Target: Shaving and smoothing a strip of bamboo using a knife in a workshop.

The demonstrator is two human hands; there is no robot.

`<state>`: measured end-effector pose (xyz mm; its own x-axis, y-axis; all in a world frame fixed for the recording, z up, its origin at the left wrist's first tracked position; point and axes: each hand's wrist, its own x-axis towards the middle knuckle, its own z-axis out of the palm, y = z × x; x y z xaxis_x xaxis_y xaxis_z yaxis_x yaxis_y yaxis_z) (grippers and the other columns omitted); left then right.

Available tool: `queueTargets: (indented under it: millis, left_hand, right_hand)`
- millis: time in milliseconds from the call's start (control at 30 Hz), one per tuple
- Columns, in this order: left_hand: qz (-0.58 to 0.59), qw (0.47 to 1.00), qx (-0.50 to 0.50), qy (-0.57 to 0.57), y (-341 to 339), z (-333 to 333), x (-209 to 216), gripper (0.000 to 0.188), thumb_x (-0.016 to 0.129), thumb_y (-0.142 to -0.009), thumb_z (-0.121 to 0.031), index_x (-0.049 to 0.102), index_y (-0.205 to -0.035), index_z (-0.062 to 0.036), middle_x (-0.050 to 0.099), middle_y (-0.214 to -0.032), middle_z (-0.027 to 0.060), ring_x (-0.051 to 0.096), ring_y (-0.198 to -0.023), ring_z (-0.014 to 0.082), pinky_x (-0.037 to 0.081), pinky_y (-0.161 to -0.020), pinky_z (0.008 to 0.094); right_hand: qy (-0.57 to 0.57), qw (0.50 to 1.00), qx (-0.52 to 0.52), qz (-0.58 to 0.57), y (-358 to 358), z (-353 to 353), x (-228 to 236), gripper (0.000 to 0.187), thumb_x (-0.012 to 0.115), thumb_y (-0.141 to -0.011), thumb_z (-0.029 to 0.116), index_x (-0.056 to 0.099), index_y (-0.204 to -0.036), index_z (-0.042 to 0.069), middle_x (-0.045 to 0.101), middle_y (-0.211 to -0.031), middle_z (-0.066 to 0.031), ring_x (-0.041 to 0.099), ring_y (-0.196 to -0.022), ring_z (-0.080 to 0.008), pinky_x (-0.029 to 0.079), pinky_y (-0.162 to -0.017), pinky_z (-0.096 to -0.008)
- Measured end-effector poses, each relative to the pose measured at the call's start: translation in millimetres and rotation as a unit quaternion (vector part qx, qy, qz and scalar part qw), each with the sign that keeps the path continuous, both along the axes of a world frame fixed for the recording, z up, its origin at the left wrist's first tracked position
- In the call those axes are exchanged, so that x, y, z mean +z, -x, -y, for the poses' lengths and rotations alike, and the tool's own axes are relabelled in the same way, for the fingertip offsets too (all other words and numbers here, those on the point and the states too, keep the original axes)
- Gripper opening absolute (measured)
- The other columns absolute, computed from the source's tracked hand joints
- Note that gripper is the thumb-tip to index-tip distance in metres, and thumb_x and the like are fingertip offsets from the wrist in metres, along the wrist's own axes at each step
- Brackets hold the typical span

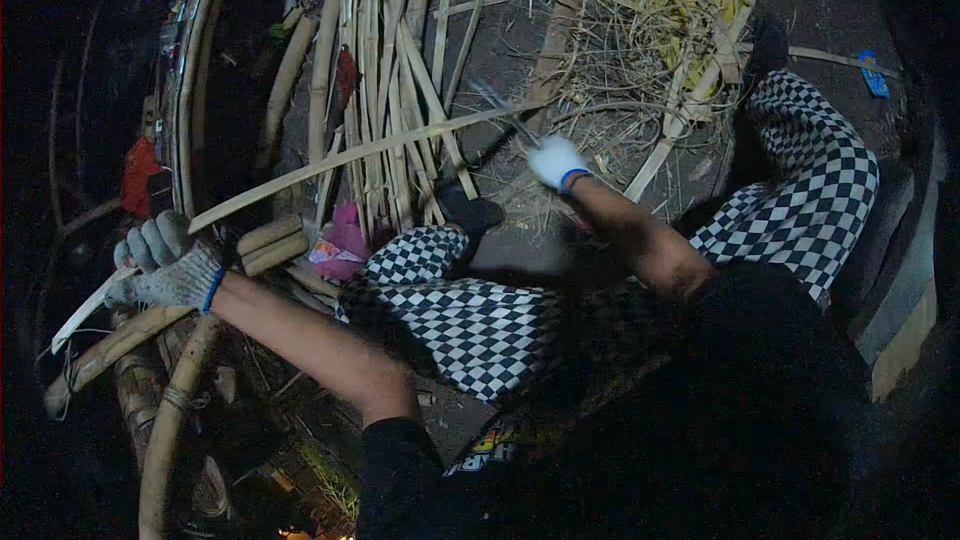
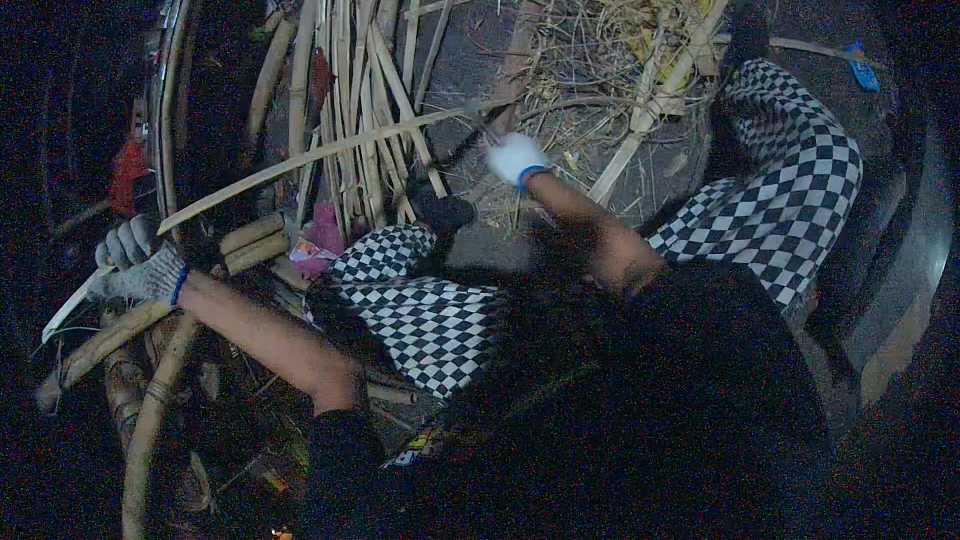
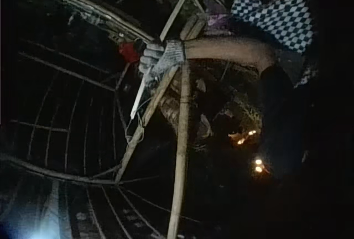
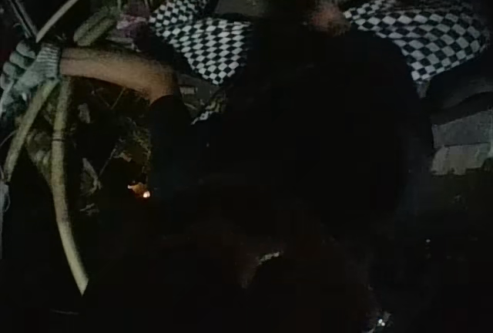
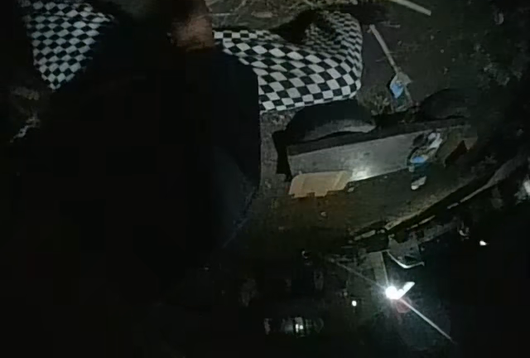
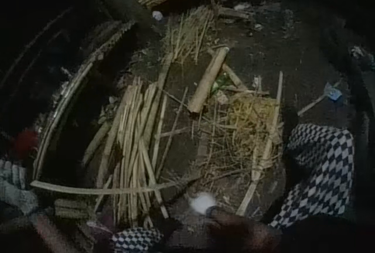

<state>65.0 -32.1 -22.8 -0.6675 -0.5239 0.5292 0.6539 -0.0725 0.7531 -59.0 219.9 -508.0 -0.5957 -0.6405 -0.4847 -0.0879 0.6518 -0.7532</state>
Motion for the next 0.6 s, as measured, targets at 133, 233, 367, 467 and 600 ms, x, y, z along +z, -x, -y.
queueTargets:
  millis: [133, 233, 367, 467, 600]
  left_hand:
    - [0.032, 0.991, 0.121, 0.041, -5.8, -3.3, 6.0, 0.045, 0.05, -0.091, -0.053, 0.045, -0.065, -0.0161, 0.034, -0.051, -0.0046, 0.024, -0.038, 0.0101, 0.021, -0.038, 0.0276]
    - [0.049, 0.968, 0.246, 0.034, 4.6, -19.1, 5.3, 0.041, 0.055, -0.089, -0.049, 0.044, -0.066, -0.0164, 0.032, -0.051, -0.0044, 0.027, -0.04, 0.0099, 0.02, -0.038, 0.0265]
    - [0.067, 0.89, 0.45, 0.025, 35.3, -59.0, -3.2, 0.035, 0.056, -0.091, -0.035, 0.042, -0.066, -0.0159, 0.033, -0.052, -0.0036, 0.028, -0.043, 0.0109, 0.02, -0.039, 0.0253]
    - [0.063, 0.866, 0.494, 0.041, 26.4, -57.4, -3.8, 0.023, 0.054, -0.093, -0.028, 0.043, -0.077, -0.0158, 0.035, -0.058, -0.0007, 0.03, -0.045, 0.0122, 0.024, -0.038, 0.0263]
    - [0.035, 0.853, 0.52, 0.044, 38.1, -71.4, -10.1, 0.02, 0.053, -0.094, -0.027, 0.043, -0.09, -0.0107, 0.036, -0.062, 0.0018, 0.032, -0.047, 0.0138, 0.026, -0.038, 0.0277]
  right_hand:
    - [-0.135, 0.988, -0.064, 0.038, 1.2, -39.0, -40.1, 0.052, 0.052, -0.082, 0.044, 0.067, -0.102, -0.001, 0.065, -0.107, -0.0242, 0.062, -0.1, -0.039, 0.049, -0.088, -0.0471]
    - [-0.065, 0.993, -0.095, 0.01, -2.9, -17.2, -3.0, 0.047, 0.052, -0.083, 0.04, 0.064, -0.104, -0.001, 0.064, -0.104, -0.0264, 0.061, -0.099, -0.0409, 0.048, -0.088, -0.0475]
    - [0.129, 0.986, -0.104, -0.033, 0.1, 23.2, 86.9, 0.035, 0.049, -0.088, 0.032, 0.061, -0.098, 0.001, 0.063, -0.093, -0.0287, 0.061, -0.089, -0.0453, 0.048, -0.08, -0.051]
    - [0.261, 0.963, -0.044, -0.042, -16.2, 40.4, 181.8, 0.034, 0.045, -0.091, 0.034, 0.058, -0.087, 0.003, 0.064, -0.08, -0.0248, 0.063, -0.079, -0.043, 0.05, -0.073, -0.0509]
    - [0.325, 0.938, 0.045, -0.114, -26.0, 24.2, 250.9, 0.033, 0.048, -0.092, 0.036, 0.059, -0.095, 0.005, 0.064, -0.081, -0.0215, 0.062, -0.078, -0.0429, 0.05, -0.071, -0.0498]
